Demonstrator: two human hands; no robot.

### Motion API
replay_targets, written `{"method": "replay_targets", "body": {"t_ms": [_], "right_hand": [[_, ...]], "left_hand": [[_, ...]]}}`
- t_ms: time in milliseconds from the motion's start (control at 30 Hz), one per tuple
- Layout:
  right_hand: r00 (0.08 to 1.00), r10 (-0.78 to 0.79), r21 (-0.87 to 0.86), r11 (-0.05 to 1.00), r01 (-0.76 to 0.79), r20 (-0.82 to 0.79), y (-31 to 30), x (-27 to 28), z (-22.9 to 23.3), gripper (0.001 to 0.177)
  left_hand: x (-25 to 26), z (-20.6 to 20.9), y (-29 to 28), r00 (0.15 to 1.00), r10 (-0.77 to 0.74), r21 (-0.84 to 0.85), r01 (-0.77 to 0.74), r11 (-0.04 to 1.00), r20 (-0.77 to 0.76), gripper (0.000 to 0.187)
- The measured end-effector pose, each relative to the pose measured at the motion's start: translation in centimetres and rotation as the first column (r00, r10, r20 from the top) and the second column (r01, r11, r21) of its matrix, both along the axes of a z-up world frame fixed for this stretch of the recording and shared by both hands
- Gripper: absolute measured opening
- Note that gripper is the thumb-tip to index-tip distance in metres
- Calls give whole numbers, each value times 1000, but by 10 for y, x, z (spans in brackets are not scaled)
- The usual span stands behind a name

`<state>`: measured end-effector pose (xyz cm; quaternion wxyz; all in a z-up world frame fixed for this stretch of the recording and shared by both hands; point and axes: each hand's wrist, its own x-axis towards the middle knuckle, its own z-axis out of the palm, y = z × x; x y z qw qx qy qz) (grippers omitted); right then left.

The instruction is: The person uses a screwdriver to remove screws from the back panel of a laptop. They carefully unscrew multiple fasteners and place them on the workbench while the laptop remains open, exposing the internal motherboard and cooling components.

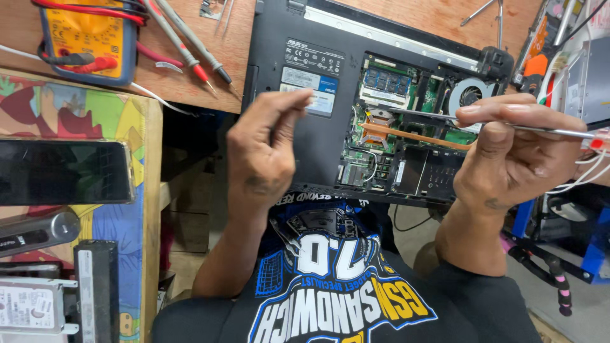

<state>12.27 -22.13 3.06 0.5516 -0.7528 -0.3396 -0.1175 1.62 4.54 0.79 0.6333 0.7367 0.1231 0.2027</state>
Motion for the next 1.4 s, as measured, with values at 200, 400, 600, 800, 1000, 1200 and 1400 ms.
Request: {"method": "replay_targets", "body": {"t_ms": [200, 400, 600, 800, 1000, 1200, 1400], "right_hand": [[992, 20, 36, 999, -15, -122, 13, -13, 7, 23], [988, 113, 7, 994, -112, -106, 39, -29, 15, 22], [980, 144, -32, 988, -150, -137, 55, -45, 20, 20], [984, 175, -19, 984, -176, -33, 45, -24, 11, 20], [997, -71, -21, 997, 71, 23, 16, 40, 29, 13], [991, -57, -144, 987, 75, 121, 44, 87, 26, 11], [993, 40, -308, 951, -4, 109, 79, 112, 14, 6]], "left_hand": [[-13, 2, 30, 993, 107, -97, -101, 990, 54, 18], [-23, -2, 32, 992, 104, -179, -89, 980, 75, 19], [-33, -4, 36, 991, 119, -190, -106, 976, 59, 19], [-35, 0, 35, 993, 102, -143, -93, 985, 61, 18], [-29, 4, 23, 992, 128, -104, -125, 987, 21, 16], [-19, -3, -2, 994, 102, -162, -93, 982, 46, 13], [-18, -11, -7, 987, 160, -52, -161, 986, -23, 12]]}}
